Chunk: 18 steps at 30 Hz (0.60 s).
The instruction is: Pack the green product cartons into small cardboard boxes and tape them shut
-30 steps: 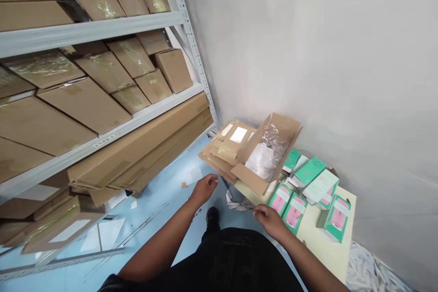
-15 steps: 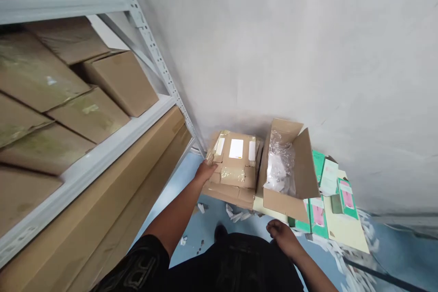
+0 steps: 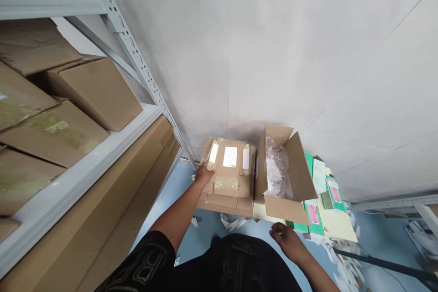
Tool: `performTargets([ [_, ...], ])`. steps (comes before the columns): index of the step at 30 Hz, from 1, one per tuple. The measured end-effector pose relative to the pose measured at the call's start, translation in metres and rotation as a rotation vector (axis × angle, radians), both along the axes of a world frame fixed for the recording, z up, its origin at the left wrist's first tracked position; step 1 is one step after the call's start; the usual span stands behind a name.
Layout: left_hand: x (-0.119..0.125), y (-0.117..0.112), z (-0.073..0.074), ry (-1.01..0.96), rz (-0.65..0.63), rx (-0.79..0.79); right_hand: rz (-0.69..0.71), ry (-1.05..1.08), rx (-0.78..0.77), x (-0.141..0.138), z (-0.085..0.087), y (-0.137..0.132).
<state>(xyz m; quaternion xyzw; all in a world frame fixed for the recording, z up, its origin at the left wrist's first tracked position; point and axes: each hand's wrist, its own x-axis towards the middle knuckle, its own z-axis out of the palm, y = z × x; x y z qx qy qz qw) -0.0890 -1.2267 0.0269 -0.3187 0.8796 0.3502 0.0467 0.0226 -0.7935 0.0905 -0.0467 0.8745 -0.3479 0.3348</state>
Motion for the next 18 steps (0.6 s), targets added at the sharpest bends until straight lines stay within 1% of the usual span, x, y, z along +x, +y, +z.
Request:
performTargets([
  [3,0.002,-0.002,0.008,0.094,-0.009,0.03,0.064,0.048,-0.029,-0.005,0.04,-0.009],
  [6,0.012,-0.004,0.019,0.179,-0.044,0.097,0.062,0.109,-0.118,-0.008,0.083,-0.027],
  [8,0.023,-0.007,0.027,0.23,-0.059,0.128,0.077,0.118,-0.196,-0.008,0.106,-0.044],
  [9,0.029,-0.009,0.031,0.268,-0.061,0.157,0.098,0.108,-0.235,-0.007,0.114,-0.052],
  [11,0.04,-0.013,0.037,0.364,-0.064,0.256,0.147,0.075,-0.304,-0.004,0.125,-0.068],
  [13,0.048,-0.014,0.042,0.454,-0.07,0.38,0.184,0.067,-0.336,-0.001,0.128,-0.081],
  [15,0.05,-0.011,0.045,0.498,-0.074,0.461,0.203,0.105,-0.319,0.0,0.126,-0.091],
  [18,0.049,-0.002,0.047,0.537,-0.071,0.5,0.234,0.156,-0.305,-0.003,0.119,-0.102],
])
